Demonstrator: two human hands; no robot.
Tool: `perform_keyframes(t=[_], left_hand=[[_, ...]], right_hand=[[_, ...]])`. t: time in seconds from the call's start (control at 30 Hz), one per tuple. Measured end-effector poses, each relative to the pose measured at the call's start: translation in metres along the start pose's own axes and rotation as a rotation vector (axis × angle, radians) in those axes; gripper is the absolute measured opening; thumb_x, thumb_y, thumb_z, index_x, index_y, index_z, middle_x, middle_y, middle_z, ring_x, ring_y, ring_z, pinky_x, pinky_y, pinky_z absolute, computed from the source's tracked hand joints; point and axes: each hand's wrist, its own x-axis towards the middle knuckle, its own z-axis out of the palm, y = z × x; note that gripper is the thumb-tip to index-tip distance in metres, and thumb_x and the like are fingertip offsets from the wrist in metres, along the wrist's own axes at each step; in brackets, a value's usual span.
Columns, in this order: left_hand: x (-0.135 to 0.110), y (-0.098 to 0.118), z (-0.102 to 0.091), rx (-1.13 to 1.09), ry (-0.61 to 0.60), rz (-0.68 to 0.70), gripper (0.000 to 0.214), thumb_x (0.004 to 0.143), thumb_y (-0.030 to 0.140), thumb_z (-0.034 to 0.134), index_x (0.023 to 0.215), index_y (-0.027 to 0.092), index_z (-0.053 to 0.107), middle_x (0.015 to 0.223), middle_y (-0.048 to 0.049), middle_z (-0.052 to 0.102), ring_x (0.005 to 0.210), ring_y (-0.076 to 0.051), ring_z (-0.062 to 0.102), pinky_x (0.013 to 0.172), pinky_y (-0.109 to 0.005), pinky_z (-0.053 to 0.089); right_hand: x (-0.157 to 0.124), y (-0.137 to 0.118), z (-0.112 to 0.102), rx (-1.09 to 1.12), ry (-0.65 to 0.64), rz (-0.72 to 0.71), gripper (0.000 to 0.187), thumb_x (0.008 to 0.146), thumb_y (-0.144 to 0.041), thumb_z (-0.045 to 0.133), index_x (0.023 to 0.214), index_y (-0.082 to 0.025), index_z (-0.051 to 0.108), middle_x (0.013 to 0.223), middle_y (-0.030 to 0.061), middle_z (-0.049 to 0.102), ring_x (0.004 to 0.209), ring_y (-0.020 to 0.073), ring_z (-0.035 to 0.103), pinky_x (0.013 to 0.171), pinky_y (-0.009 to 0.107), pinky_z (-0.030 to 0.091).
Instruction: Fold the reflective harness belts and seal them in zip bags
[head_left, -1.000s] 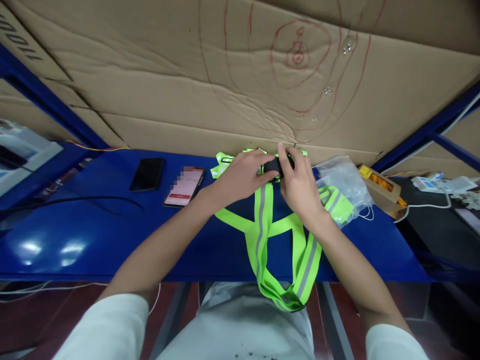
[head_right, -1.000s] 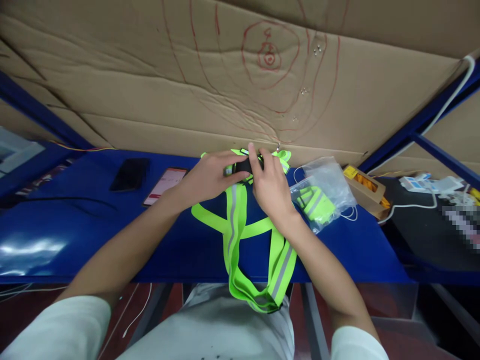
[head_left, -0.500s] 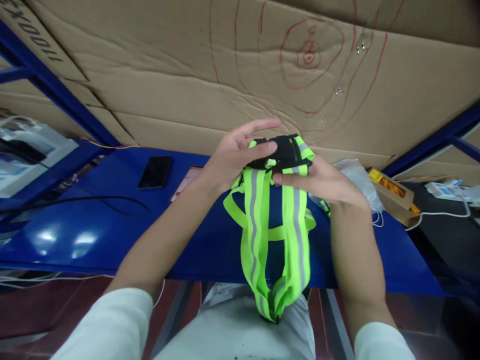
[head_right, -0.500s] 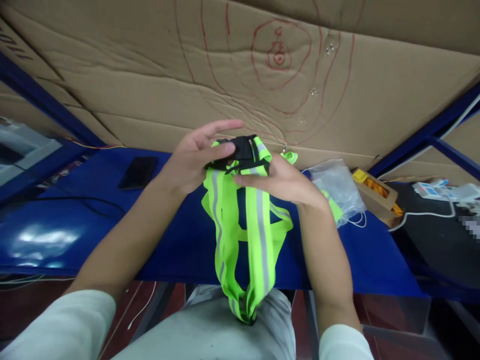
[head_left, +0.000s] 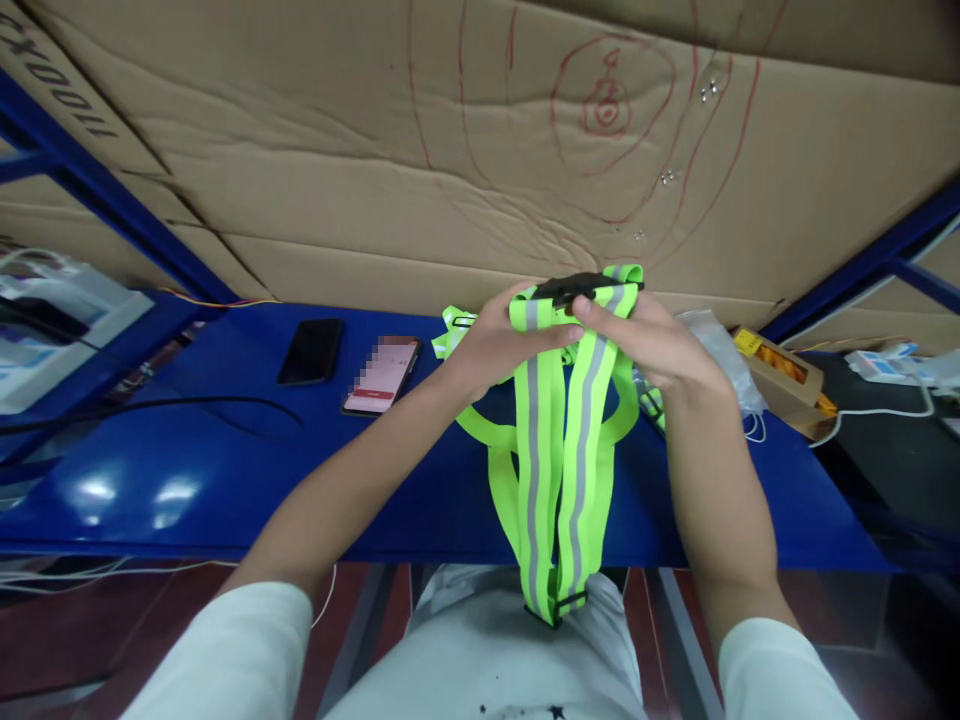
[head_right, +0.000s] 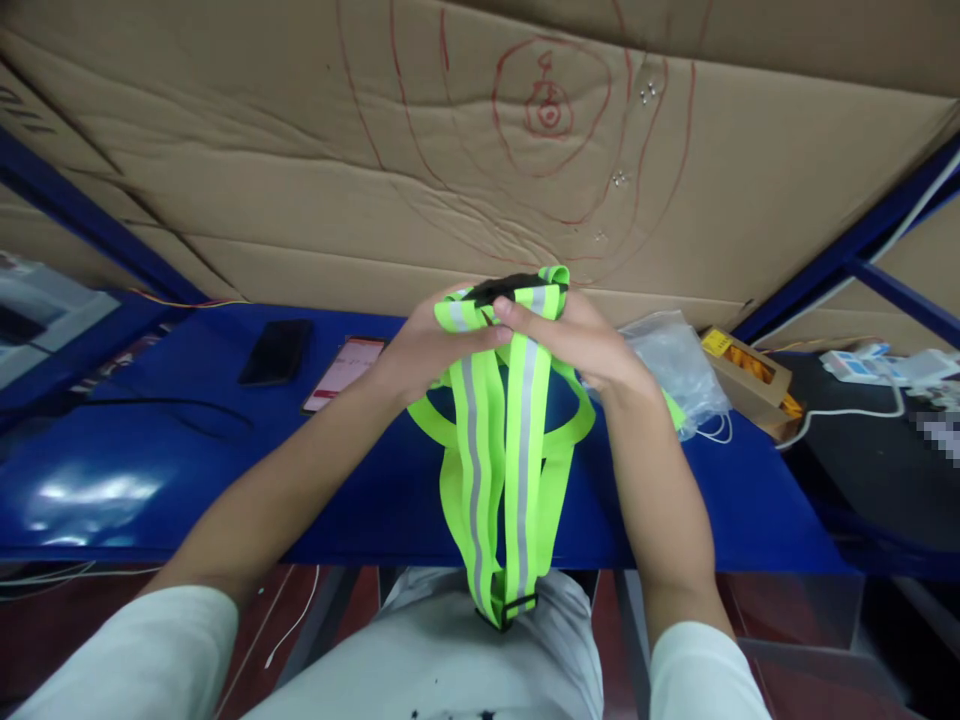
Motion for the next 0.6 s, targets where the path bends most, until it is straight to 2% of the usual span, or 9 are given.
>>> perform_keyframes(t=[0.1, 0.17, 0.27, 0.33, 0.4, 0.47, 0.53, 0.6], left_hand=[[0.002, 0.0, -0.002, 0.02, -0.04, 0.035, 0.046, 0.07, 0.032, 0.093, 0.11, 0.017, 0.076, 0.113, -0.0056, 0.078, 0.107, -0.022, 0.072, 0.098, -0.033, 0.054], [0.003, 0.002, -0.006, 0.002, -0.089, 0.017, 0.04, 0.07, 0.034, 0.093, 0.101, 0.017, 0.076, 0.097, -0.0038, 0.078, 0.092, -0.02, 0.074, 0.09, -0.032, 0.057], [0.004, 0.005, -0.012, -0.079, -0.135, -0.138, 0.037, 0.068, 0.041, 0.095, 0.082, 0.015, 0.073, 0.072, -0.0012, 0.071, 0.066, -0.016, 0.068, 0.07, -0.03, 0.057], [0.005, 0.004, -0.013, -0.108, -0.149, -0.232, 0.04, 0.069, 0.047, 0.094, 0.077, 0.015, 0.071, 0.067, -0.0007, 0.067, 0.06, -0.014, 0.064, 0.062, -0.028, 0.054], [0.005, 0.003, -0.012, -0.072, -0.112, -0.169, 0.04, 0.071, 0.048, 0.093, 0.082, 0.015, 0.074, 0.07, -0.0011, 0.069, 0.064, -0.014, 0.065, 0.065, -0.028, 0.054], [0.005, 0.002, -0.011, -0.007, -0.062, -0.02, 0.039, 0.071, 0.044, 0.094, 0.092, 0.016, 0.077, 0.083, -0.0028, 0.075, 0.079, -0.017, 0.071, 0.078, -0.029, 0.056], [0.004, 0.002, -0.009, 0.029, -0.075, 0.07, 0.04, 0.073, 0.041, 0.093, 0.1, 0.016, 0.078, 0.101, -0.0055, 0.078, 0.098, -0.021, 0.073, 0.092, -0.031, 0.056], [0.004, 0.003, -0.008, 0.017, -0.124, 0.077, 0.045, 0.073, 0.038, 0.093, 0.109, 0.017, 0.078, 0.114, -0.0074, 0.078, 0.111, -0.025, 0.072, 0.099, -0.035, 0.055]], right_hand=[[-0.003, -0.003, -0.011, -0.154, -0.103, -0.026, 0.036, 0.081, -0.057, 0.083, 0.104, -0.028, 0.079, 0.112, 0.002, 0.079, 0.114, 0.0265, 0.071, 0.106, 0.042, 0.057], [-0.005, -0.007, -0.019, -0.259, -0.2, -0.054, 0.032, 0.085, -0.056, 0.079, 0.099, -0.027, 0.079, 0.111, 0.0016, 0.079, 0.111, 0.0252, 0.071, 0.107, 0.04, 0.055], [-0.008, -0.011, -0.023, -0.366, -0.301, -0.045, 0.032, 0.09, -0.056, 0.073, 0.094, -0.025, 0.08, 0.107, 0.0011, 0.079, 0.108, 0.0239, 0.072, 0.104, 0.037, 0.055], [-0.009, -0.012, -0.02, -0.293, -0.268, -0.003, 0.037, 0.093, -0.06, 0.069, 0.096, -0.025, 0.079, 0.102, 0.0014, 0.079, 0.102, 0.0232, 0.073, 0.099, 0.037, 0.058], [-0.01, -0.012, -0.013, -0.152, -0.176, 0.032, 0.04, 0.092, -0.063, 0.069, 0.1, -0.025, 0.079, 0.097, 0.0016, 0.079, 0.097, 0.0218, 0.074, 0.094, 0.037, 0.06], [-0.01, -0.011, -0.005, -0.036, -0.085, 0.049, 0.042, 0.087, -0.065, 0.074, 0.102, -0.026, 0.078, 0.099, 0.0017, 0.079, 0.1, 0.0214, 0.074, 0.094, 0.036, 0.062], [-0.009, -0.008, 0.002, 0.056, -0.047, 0.046, 0.047, 0.084, -0.068, 0.076, 0.104, -0.026, 0.077, 0.105, 0.0023, 0.079, 0.106, 0.0224, 0.073, 0.097, 0.037, 0.062], [-0.007, -0.003, 0.01, 0.124, -0.047, 0.046, 0.049, 0.086, -0.069, 0.073, 0.109, -0.026, 0.076, 0.115, 0.0027, 0.078, 0.115, 0.0233, 0.071, 0.104, 0.039, 0.059]])
